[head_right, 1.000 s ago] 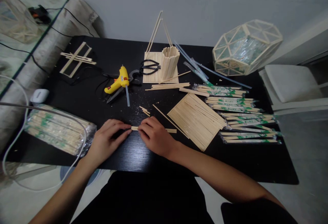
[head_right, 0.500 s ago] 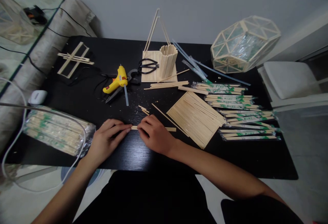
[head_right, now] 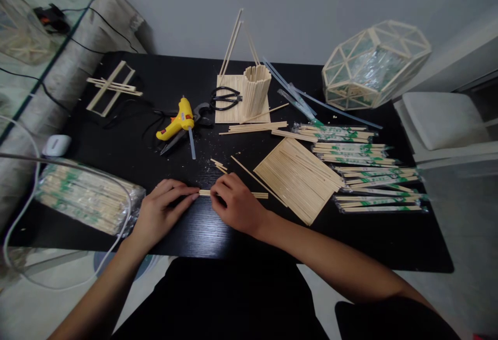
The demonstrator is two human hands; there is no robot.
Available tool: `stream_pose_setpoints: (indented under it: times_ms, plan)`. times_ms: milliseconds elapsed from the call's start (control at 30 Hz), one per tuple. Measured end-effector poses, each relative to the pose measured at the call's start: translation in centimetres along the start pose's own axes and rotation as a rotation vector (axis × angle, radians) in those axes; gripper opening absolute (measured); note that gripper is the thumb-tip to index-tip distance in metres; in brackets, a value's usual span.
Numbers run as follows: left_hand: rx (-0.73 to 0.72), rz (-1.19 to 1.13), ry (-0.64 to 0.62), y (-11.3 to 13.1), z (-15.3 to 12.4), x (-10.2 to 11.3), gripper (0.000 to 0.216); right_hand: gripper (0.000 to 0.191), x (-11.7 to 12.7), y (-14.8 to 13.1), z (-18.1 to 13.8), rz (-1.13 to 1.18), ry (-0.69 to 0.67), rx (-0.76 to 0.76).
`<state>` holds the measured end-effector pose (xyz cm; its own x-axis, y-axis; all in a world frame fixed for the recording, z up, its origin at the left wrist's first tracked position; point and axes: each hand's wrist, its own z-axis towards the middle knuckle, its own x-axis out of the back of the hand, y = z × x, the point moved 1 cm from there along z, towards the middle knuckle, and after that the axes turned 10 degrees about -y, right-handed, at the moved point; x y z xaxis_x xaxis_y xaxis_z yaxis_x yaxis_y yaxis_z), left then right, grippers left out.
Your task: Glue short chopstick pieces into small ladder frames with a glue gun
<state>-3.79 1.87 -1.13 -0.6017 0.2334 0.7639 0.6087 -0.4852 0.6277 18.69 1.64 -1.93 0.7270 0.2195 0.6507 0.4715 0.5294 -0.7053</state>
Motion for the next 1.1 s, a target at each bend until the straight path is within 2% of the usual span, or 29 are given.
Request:
stream_pose_setpoints:
  times_ms: [600, 1100]
  plan:
    - [0.041, -0.066, 0.007, -0.16, 0.05, -0.01, 0.010, 0.013, -0.01, 0.00, 0.01, -0.020, 0.038, 0.000]
    - [0.043, -0.018, 0.033, 0.16, -0.10, -0.01, 0.006, 0.011, 0.14, -0.13, 0.16, -0.002, 0.027, 0.011]
